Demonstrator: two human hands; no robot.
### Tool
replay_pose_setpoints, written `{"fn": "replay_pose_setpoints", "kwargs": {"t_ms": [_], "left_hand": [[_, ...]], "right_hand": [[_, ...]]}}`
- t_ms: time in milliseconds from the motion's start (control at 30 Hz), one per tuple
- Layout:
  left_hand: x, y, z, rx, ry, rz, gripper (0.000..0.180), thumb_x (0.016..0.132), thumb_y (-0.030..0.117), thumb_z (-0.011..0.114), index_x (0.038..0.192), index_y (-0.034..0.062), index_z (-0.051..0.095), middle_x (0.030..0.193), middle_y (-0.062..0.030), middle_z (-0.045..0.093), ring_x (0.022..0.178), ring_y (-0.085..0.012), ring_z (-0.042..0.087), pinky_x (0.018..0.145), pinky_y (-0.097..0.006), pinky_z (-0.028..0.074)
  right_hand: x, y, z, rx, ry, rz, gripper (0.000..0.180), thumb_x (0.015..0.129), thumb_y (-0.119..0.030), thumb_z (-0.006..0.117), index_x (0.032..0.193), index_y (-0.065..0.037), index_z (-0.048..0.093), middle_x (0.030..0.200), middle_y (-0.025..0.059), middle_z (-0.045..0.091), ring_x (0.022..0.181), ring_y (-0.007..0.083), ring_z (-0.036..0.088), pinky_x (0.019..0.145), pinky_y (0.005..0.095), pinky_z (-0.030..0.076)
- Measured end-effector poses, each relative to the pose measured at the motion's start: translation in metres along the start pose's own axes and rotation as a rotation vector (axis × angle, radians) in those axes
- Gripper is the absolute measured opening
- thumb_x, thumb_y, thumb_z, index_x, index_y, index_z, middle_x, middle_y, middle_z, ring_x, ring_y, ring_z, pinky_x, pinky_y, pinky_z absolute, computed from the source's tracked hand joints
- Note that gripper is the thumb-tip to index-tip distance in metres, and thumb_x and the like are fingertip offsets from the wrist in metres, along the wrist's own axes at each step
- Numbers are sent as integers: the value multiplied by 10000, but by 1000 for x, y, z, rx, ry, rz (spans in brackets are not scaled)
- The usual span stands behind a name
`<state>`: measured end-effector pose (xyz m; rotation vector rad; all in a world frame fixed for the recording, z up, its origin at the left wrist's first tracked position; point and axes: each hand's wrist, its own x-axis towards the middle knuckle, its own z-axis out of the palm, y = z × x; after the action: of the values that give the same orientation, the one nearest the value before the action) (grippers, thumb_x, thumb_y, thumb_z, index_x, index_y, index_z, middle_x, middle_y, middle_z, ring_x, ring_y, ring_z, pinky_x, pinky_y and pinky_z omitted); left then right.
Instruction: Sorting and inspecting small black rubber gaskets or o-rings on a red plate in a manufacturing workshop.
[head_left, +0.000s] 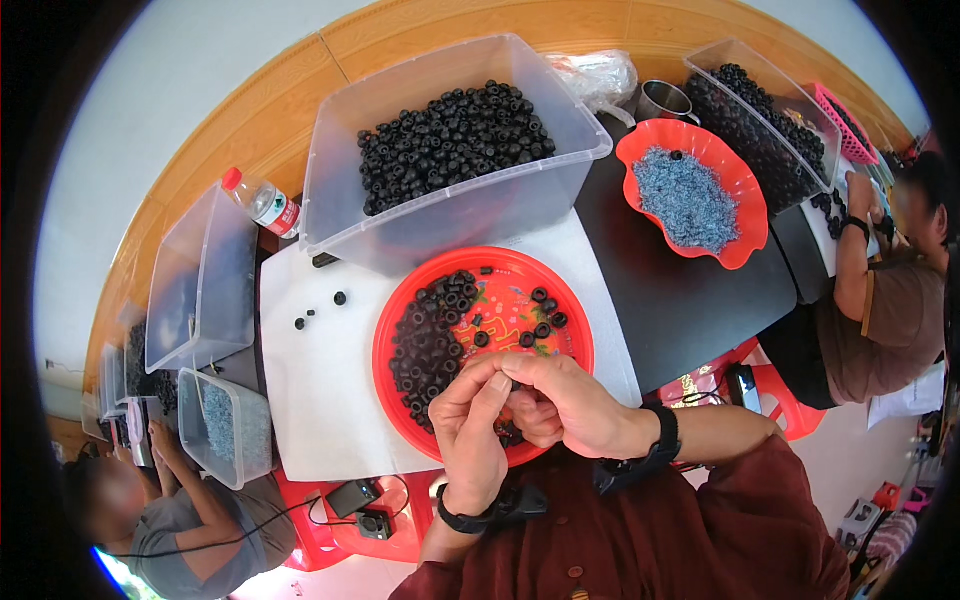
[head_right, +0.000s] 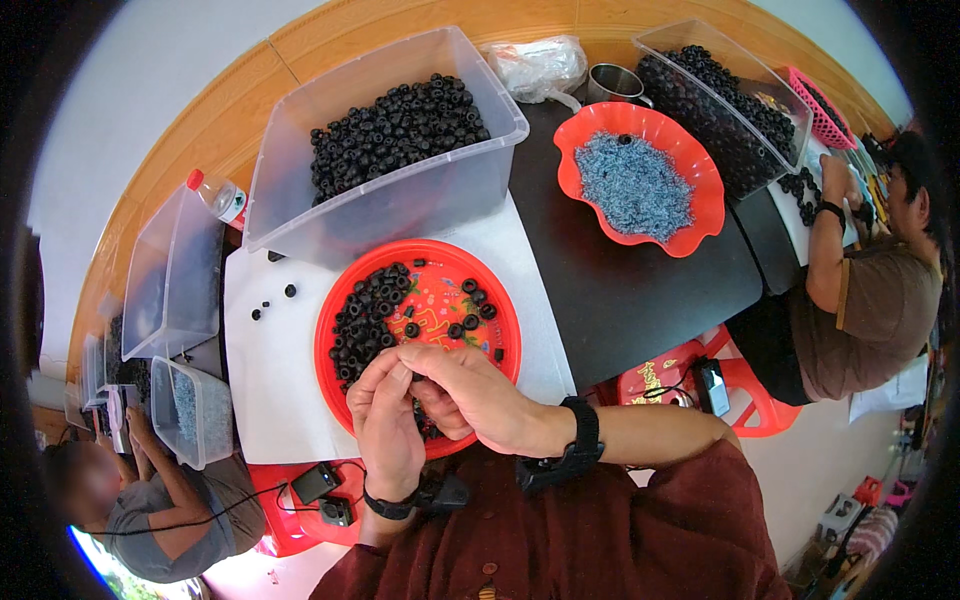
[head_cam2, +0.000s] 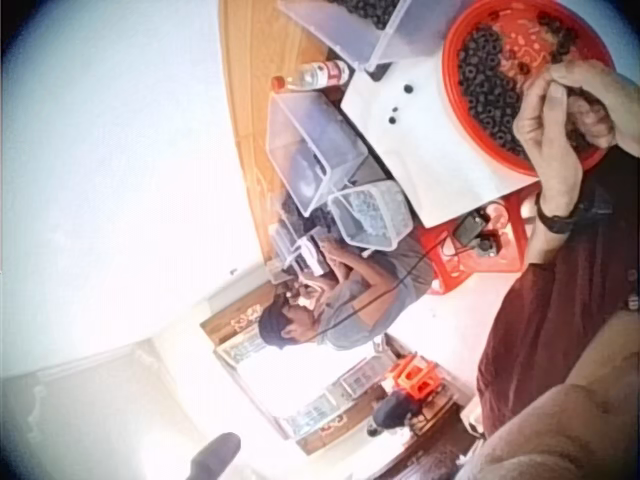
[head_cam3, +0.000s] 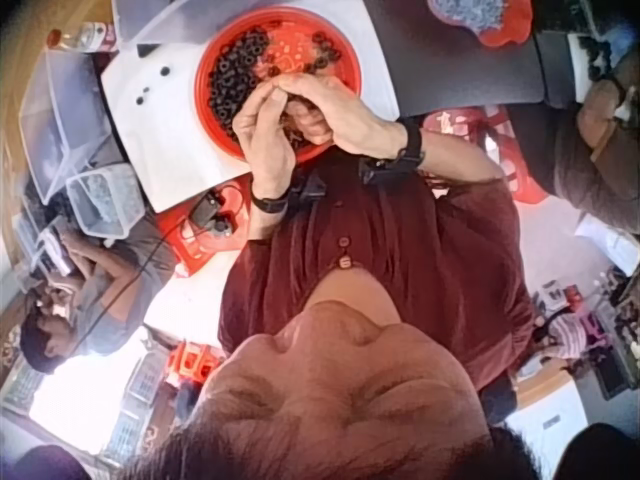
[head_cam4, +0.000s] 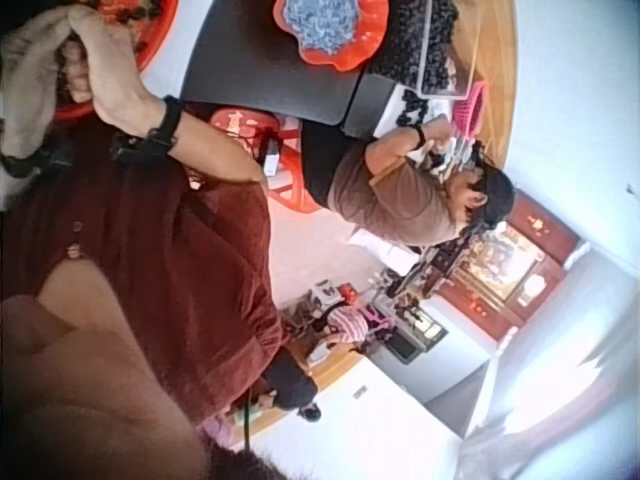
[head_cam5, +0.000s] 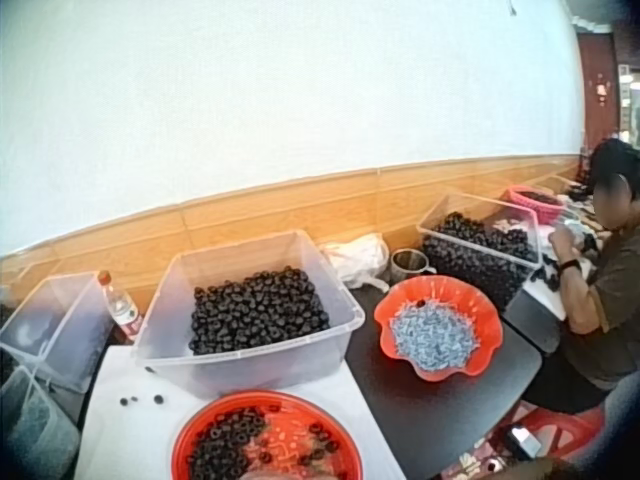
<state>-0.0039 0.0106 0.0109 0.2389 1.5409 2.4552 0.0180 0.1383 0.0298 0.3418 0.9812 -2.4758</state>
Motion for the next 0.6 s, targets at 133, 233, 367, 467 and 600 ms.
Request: {"fn": "replay_pose_setpoints", "kwargs": {"t_ms": [133,233,367,467,600], "left_hand": [[1,4,-3,18,-60,-20,221,909,51,567,1104,-39,619,970,-45,636,820,-89,593,752,-225,468],[-1,6,-4,2,-70,-58,240,906,60,580,1123,-40,610,1005,-60,643,877,-103,598,796,-237,465],[0,5,-11,-37,-58,-96,247,902,78,595,1121,-34,610,1045,-88,652,944,-120,593,855,-255,450],[4,13,-10,-10,-88,-122,239,901,95,603,1107,-25,618,1047,-87,656,947,-131,594,864,-259,445],[3,12,-13,-2,-96,-141,238,905,119,604,1098,-19,621,1023,-77,659,926,-136,607,836,-251,453]], "right_hand": [[0,-4,-5,63,-39,25,442,981,-426,414,653,-131,386,526,-81,243,420,43,184,387,234,155],[-2,-9,-6,-94,-68,72,483,979,-470,397,638,-129,379,521,-74,275,422,42,212,387,230,179],[-9,-27,-14,-416,-25,-5,494,988,-444,408,642,-92,432,534,-53,361,454,49,305,415,226,243],[-14,-47,-16,-827,-25,-509,264,972,-197,516,844,19,598,620,0,503,569,101,469,543,248,390],[-10,-62,-11,-1127,-48,-699,134,864,-61,624,983,-2,631,773,86,553,657,157,531,621,274,445]]}}
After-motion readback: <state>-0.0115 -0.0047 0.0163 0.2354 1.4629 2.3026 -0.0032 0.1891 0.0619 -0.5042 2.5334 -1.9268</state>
